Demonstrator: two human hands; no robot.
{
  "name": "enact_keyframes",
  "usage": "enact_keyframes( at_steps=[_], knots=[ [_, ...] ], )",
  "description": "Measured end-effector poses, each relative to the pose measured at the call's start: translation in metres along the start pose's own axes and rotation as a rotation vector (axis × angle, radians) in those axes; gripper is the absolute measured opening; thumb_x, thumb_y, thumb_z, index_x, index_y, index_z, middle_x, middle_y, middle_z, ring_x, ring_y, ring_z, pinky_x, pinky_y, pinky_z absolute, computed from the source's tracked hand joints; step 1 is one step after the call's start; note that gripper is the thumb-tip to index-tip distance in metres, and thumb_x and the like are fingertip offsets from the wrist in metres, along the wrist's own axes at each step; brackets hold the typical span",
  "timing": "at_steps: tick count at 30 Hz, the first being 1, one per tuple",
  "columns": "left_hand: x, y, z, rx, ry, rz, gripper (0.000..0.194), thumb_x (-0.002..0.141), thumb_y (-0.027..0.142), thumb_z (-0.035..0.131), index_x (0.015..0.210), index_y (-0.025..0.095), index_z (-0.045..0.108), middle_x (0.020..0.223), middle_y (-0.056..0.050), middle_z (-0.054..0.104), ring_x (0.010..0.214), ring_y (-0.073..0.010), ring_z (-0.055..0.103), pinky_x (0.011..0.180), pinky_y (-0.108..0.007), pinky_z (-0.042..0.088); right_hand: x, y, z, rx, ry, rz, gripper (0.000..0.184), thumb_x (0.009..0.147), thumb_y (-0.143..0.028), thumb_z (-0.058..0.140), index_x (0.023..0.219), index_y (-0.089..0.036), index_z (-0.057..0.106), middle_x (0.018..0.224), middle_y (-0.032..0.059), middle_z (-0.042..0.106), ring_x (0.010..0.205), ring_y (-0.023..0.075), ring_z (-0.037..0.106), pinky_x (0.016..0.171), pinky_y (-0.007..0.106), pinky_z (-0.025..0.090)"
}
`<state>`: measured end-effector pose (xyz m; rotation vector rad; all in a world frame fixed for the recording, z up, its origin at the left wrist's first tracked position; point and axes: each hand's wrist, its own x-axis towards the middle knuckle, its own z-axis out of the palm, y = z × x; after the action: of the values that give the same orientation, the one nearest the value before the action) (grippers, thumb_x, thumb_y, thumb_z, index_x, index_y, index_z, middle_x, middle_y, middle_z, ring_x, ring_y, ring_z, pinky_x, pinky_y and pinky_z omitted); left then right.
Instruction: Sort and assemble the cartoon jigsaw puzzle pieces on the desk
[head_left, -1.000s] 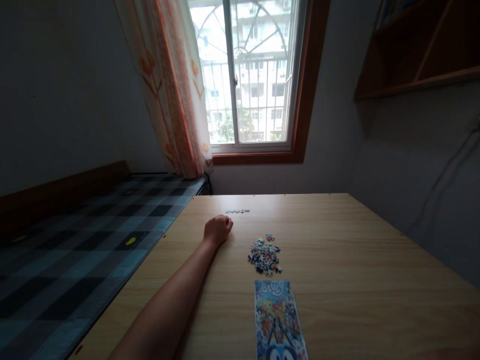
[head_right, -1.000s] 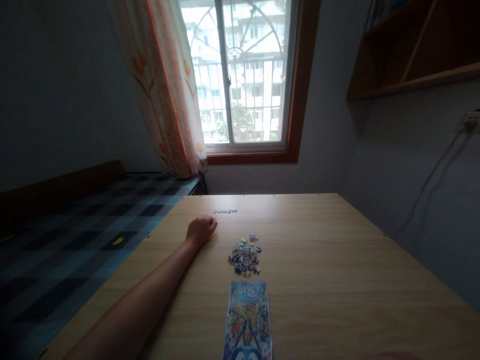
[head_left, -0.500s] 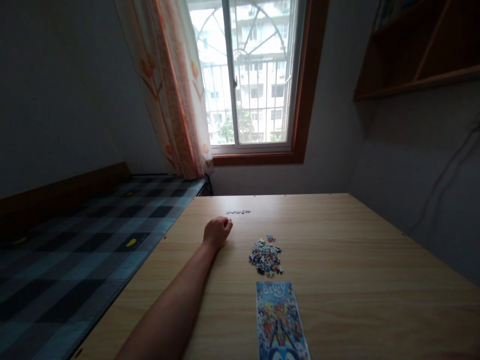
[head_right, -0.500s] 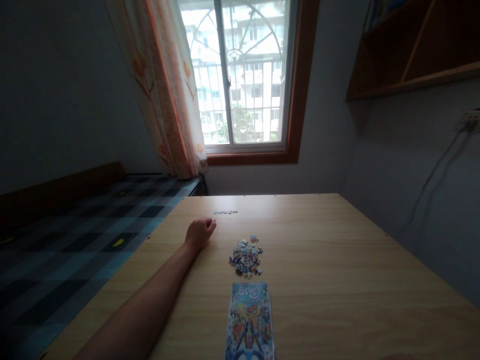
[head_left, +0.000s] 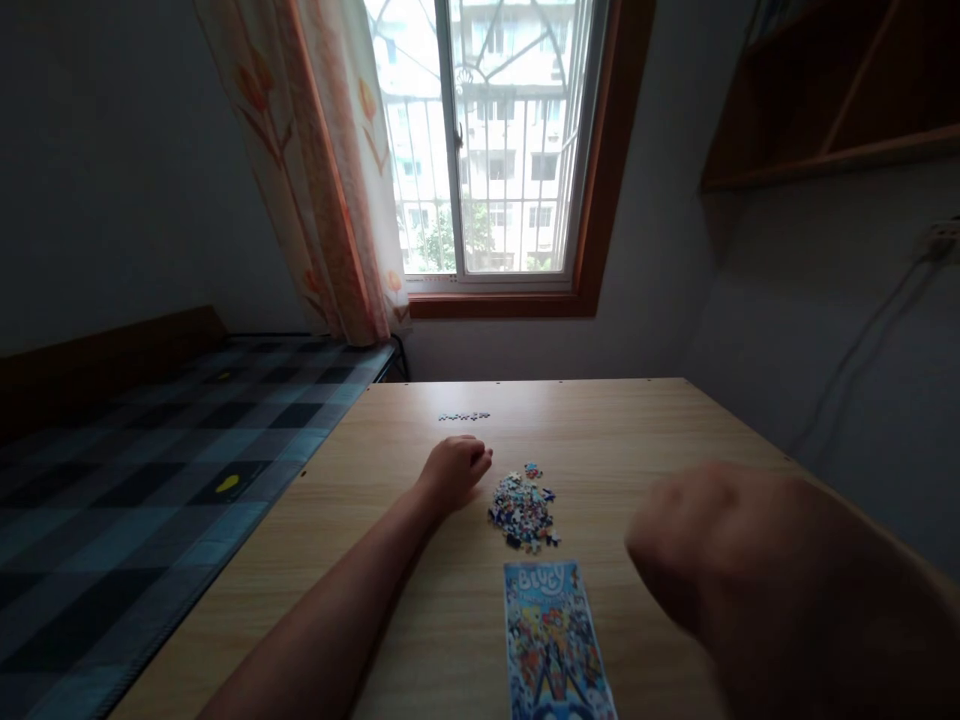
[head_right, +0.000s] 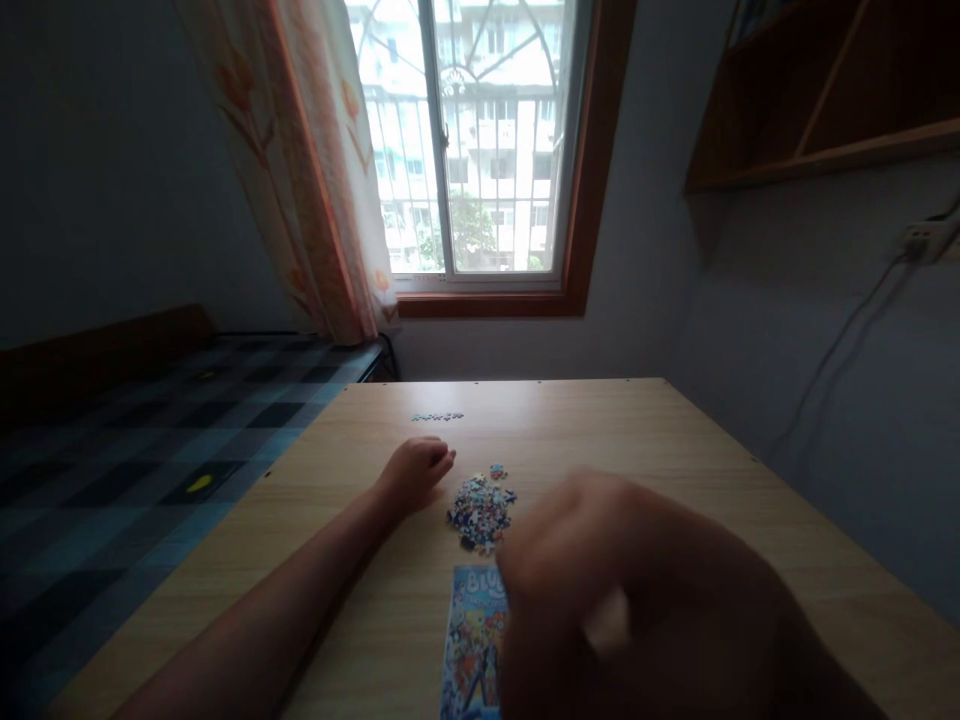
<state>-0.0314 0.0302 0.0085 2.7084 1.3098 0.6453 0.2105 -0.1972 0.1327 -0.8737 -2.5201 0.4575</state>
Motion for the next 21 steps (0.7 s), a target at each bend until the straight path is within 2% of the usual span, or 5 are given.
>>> enact_keyframes(
  at_steps=[3, 6, 9, 15, 21],
  knots=[
    [0.001, -0.001, 0.004, 0.004, -0.071, -0.005, 0.038, 0.09, 0.034, 0.046, 0.059, 0.019, 0.063, 0.068, -0.006, 0.065, 0.064, -0.0152, 0.053, 0.065, -0.028, 0.037, 0.052, 0.049, -0.016, -0.136, 0.013, 0.191, 0.019, 0.091, -0.032, 0.058, 0.094, -0.026, 0.076, 0.079, 0.0022, 0.072, 0.07, 0.0147, 0.064, 0.066, 0.025, 0.046],
    [0.001, -0.005, 0.007, 0.024, -0.123, -0.034, 0.037, 0.089, 0.036, 0.048, 0.06, 0.019, 0.064, 0.067, -0.006, 0.066, 0.065, -0.016, 0.054, 0.065, -0.028, 0.037, 0.074, 0.103, -0.004, -0.343, -0.084, 0.478, 0.018, 0.08, -0.017, 0.063, 0.087, -0.024, 0.079, 0.08, 0.0034, 0.075, 0.071, 0.017, 0.064, 0.065, 0.027, 0.044],
    [0.002, -0.007, 0.008, -0.011, -0.132, -0.031, 0.037, 0.088, 0.04, 0.05, 0.063, 0.019, 0.067, 0.067, -0.004, 0.065, 0.064, -0.0152, 0.053, 0.063, -0.027, 0.037, 0.074, 0.138, 0.016, -0.209, -0.255, 0.487, 0.027, 0.078, -0.017, 0.063, 0.098, -0.027, 0.079, 0.084, 0.0027, 0.076, 0.069, 0.016, 0.065, 0.062, 0.025, 0.044],
    [0.004, -0.001, 0.007, -0.315, -0.181, 0.013, 0.027, 0.084, 0.037, 0.06, 0.098, 0.022, 0.076, 0.07, 0.0, 0.065, 0.062, -0.0118, 0.053, 0.064, -0.023, 0.041, 0.069, 0.162, 0.034, -0.143, -0.312, 0.431, 0.034, 0.078, -0.018, 0.065, 0.107, -0.028, 0.077, 0.098, 0.0043, 0.077, 0.078, 0.0172, 0.068, 0.072, 0.026, 0.048],
    [0.003, 0.006, 0.012, -0.305, -0.229, 0.078, 0.028, 0.087, 0.026, 0.054, 0.102, 0.027, 0.078, 0.095, -0.005, 0.069, 0.077, -0.0144, 0.061, 0.078, -0.027, 0.047, 0.068, 0.169, 0.04, -0.201, -0.354, 0.452, 0.035, 0.076, -0.019, 0.064, 0.107, -0.03, 0.077, 0.097, 0.0036, 0.078, 0.08, 0.0183, 0.069, 0.072, 0.026, 0.046]
  ],
)
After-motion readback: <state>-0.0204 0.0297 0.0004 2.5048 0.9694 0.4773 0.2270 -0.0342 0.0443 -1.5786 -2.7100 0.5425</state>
